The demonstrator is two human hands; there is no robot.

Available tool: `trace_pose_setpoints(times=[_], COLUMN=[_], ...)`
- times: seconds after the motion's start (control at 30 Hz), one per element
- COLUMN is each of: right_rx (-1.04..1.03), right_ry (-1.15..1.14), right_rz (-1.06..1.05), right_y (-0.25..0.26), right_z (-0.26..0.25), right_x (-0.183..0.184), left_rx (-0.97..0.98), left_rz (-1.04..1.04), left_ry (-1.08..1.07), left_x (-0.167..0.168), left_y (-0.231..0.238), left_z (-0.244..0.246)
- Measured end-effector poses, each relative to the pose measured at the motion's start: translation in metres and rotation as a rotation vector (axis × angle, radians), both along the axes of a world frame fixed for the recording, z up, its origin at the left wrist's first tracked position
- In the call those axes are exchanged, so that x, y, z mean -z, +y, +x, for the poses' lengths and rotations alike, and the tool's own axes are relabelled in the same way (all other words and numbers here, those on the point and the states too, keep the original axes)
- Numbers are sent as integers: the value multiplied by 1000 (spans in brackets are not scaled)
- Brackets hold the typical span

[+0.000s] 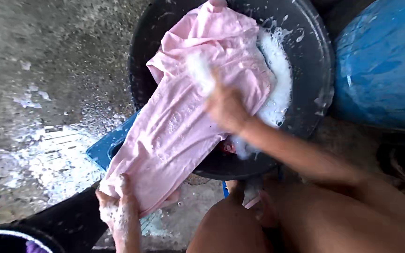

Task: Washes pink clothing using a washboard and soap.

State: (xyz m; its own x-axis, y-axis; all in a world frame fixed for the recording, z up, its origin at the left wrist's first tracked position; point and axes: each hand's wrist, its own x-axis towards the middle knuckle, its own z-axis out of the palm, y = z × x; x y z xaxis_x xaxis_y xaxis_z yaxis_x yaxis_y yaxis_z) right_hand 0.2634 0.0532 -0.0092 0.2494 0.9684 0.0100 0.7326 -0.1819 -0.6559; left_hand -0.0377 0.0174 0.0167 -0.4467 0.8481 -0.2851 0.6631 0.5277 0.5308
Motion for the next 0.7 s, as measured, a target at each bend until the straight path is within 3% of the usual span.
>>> trace_pose_setpoints(times=[0.07,0.1,0.13,0.2,0.27,0.33,0.37,0.43,0.5,0.57,0.63,0.7], right_rx=[-439,-577,-562,-279,27,237,293,214,-100,-370,-237,61], right_ry=[-5,1,11,-101,-323,-365,-343,-271,-107,12,-96,-325], right_rz=[257,299,336,266,-141,-427,-444,-235,166,288,229,-137], right_y=[-13,-14,-10,14,50,72,75,55,5,-23,-7,17], right_z=[-72,-82,-74,-7,97,158,154,72,-38,-63,2,111], right_x=[13,24,40,72,83,74,62,43,42,48,70,85], left_rx=[-69,-85,-89,-88,-118,-131,-139,-155,-149,-114,-137,-159], left_rz=[-24,-28,-35,-27,24,70,84,103,105,91,90,118], left_ry=[-2,-1,18,73,71,27,4,-21,-35,-57,-55,-68], left_x=[9,12,13,17,21,24,26,29,30,29,28,29], left_y=[10,11,9,2,0,-2,-1,-3,-5,-10,-13,-10], left_z=[10,12,13,13,18,22,23,20,15,11,14,17])
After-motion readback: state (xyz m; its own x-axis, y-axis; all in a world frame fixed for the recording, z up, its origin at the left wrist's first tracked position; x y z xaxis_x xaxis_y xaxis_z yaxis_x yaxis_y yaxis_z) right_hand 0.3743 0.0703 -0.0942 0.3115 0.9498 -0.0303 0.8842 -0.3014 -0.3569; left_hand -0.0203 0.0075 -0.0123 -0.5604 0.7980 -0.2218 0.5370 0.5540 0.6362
